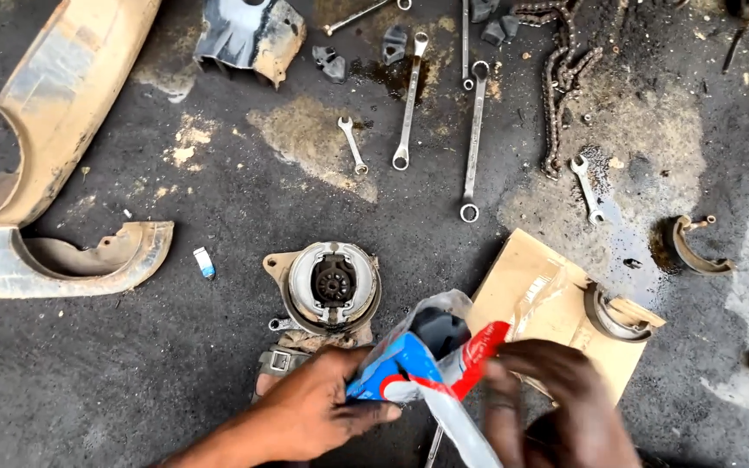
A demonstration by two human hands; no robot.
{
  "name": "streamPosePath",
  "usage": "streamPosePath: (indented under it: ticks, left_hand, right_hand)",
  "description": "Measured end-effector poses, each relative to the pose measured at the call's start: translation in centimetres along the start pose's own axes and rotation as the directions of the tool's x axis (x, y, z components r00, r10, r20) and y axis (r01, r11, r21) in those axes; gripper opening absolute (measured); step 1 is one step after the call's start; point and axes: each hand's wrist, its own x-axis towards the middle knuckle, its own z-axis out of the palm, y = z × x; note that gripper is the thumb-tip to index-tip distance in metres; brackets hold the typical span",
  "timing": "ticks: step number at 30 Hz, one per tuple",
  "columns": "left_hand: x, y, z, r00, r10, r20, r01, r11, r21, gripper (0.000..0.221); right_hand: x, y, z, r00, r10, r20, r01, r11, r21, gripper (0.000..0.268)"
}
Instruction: The person cleans and assembles motorcycle drum brake components on the ground.
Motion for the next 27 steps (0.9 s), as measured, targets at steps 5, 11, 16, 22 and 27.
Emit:
streamPosePath:
  ticks: [5,11,16,22,27]
  left_hand:
    - [0.2,-0.2,-0.9,0.999,-0.023,0.04,0.013,0.973,0.232,0.027]
    - [-0.2,0.4,-2.5,0.994,-0.031,0.107,0.002,0.965,0.263,0.032]
    - [0.1,0.2,-3.5,0.991,0.135,-0.01,-0.134,0.966,-0.223,0.04]
    - [-0.5,2.5,-3.6,0.97,-0.135,-0.202,0.124,0.99,-0.065,0.024]
    - [-0.3,4.2,-1.0,0.974,0.159,-0.161,-0.108,0.953,0.284,0.039]
  right_hand:
    - [2.3,-0.5,1.0,0.803,-0.33,0.496,0.388,0.922,-0.014,0.06]
    - [2.3,0.7,1.3,0.644,0.219,0.732,-0.173,0.975,-0.14,0.049]
    - [1.0,5.5,1.7,0.548,0.323,0.771,-0.628,0.768,0.125,0.028]
    - [-1.6,7.5,4.6,0.578,0.435,0.691,-0.815,0.257,0.52,0.04]
    - [-3.5,7.2,7.4,0.487,0.345,0.802,-0.853,-0.011,0.522,0.049]
